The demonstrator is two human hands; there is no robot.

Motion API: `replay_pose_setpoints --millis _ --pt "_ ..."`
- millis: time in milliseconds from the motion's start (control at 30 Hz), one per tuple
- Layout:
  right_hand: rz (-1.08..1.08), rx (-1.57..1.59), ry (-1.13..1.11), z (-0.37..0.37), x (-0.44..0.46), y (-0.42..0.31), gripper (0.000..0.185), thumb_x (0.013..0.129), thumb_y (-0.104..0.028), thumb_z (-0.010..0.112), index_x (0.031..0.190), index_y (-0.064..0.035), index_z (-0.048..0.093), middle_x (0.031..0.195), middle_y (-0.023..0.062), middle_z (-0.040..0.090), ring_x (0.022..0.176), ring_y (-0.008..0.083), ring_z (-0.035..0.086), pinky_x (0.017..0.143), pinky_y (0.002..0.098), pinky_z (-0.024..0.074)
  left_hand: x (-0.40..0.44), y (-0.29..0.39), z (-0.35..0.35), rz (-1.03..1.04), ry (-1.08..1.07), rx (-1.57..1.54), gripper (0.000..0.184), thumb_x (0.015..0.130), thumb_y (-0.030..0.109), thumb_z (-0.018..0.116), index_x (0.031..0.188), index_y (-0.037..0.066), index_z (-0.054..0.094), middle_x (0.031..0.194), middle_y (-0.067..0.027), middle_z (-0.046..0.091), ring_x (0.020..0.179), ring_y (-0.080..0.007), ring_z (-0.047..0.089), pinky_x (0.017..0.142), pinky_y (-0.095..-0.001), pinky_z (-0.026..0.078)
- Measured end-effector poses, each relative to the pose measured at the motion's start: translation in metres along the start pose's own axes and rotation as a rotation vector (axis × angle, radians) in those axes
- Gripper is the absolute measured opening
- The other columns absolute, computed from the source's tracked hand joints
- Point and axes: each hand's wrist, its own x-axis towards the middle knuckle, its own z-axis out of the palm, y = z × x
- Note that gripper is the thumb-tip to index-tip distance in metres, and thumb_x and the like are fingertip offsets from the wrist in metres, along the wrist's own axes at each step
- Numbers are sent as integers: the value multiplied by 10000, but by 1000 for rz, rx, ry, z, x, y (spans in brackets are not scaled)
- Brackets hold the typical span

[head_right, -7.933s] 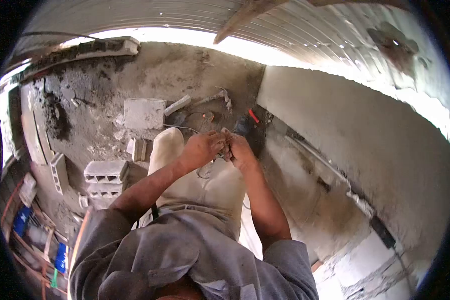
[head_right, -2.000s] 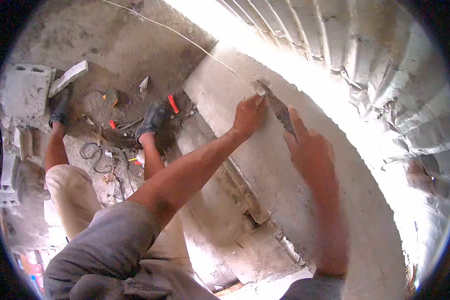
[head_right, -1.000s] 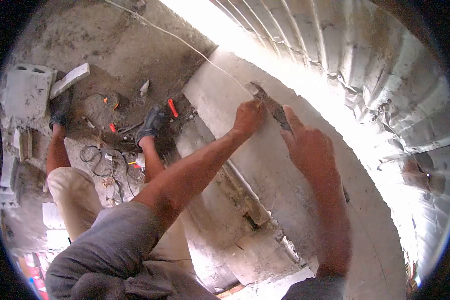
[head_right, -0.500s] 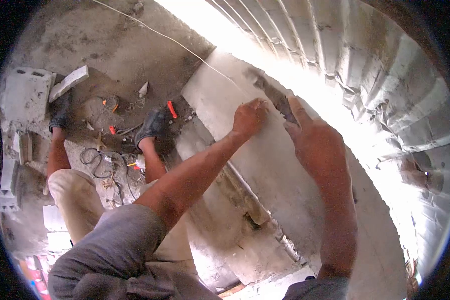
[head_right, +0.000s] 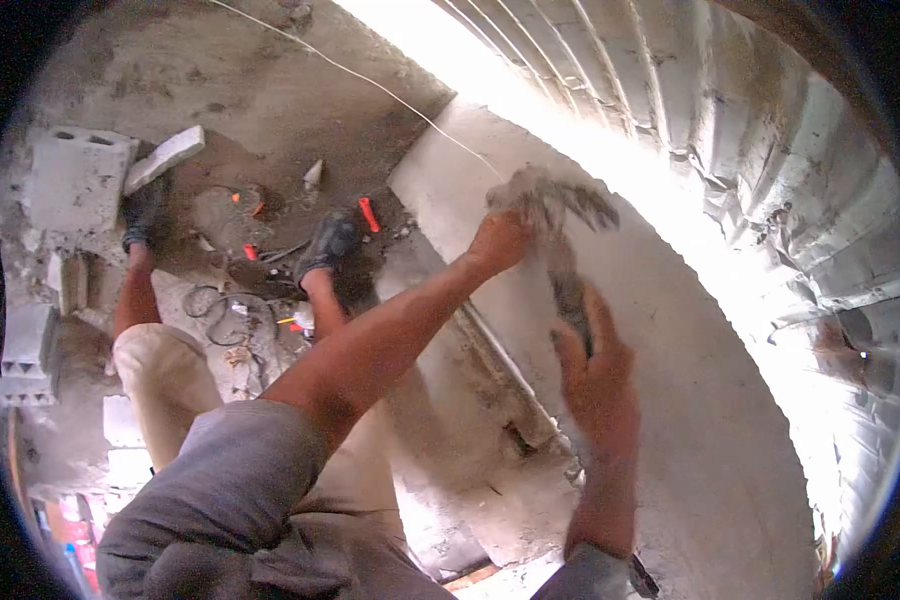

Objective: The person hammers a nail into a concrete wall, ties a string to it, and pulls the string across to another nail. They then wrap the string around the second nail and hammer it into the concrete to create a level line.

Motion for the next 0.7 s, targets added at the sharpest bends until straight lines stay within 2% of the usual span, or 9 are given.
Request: replay_pose_setpoints --millis 67,133,200,267,333,433,500,600,700 --pt "-34 -74 -176 37 -32 33 482 918 -170 596 1355 -12 472 1224 258 600 1107 376 619 931 406 482 -20 4 -59 430 169 -135 438 867 163 597 1304 152 565 1031 -168 680 975 -362 647 815 -416 529" --pt "-181 25 -70 102 -46 46 422 918 -157 581 1290 27 511 1066 228 648 939 315 663 835 405 513 -44 16 -140 126 -201 -193 583 836 119 602 1402 183 478 1114 -185 661 1024 -337 645 843 -410 528" --pt "395 431 -382 122 -32 -13 353 910 -186 603 1186 33 570 814 132 633 663 203 613 629 346 510 -66 7 -198 123 -314 -157 588 847 116 593 1418 157 459 1194 -196 628 1062 -319 639 873 -401 522" --pt "388 1208 -501 188 -25 -10 315 893 -216 634 1116 5 603 659 23 548 496 106 484 461 284 406 -77 -3 -244 251 -160 349 564 861 131 588 1410 108 462 1213 -197 618 1070 -341 630 902 -394 511" --pt "446 1355 -443 219 -13 -41 288 882 -248 656 1052 -20 606 620 -8 519 458 78 446 418 253 350 -90 -18 -305 201 -172 293 491 862 132 576 1346 69 521 1193 -217 619 1061 -398 606 917 -432 492" --pt "501 1383 -477 245 -6 -63 206 888 -227 633 995 -51 626 654 2 549 518 68 485 445 263 399 -114 -51 -393 -104 -232 817 483 871 169 579 1337 57 523 1136 -231 636 1023 -421 613 887 -445 497" --pt "547 1482 -402 293 6 -74 166 879 -220 640 920 -64 602 648 2 549 512 78 495 448 268 409 -121 -49 -401 -94 -315 929 480 873 184 582 1332 53 526 1115 -236 642 1006 -429 616 876 -443 500" --pt "555 1474 -261 346 47 -103 170 878 -220 642 912 -57 605 644 2 549 518 107 512 471 290 431 -114 40 -376 -141 -288 869 450 877 156 590 1310 45 540 1095 -242 644 1018 -410 619 890 -436 496" --pt "506 1533 -184 402 96 -119 204 893 -248 639 914 -47 609 668 12 567 560 125 541 505 297 445 -88 120 -338 376 -27 930 411 898 129 603 1300 54 554 1225 -220 600 1118 -375 595 942 -443 479"
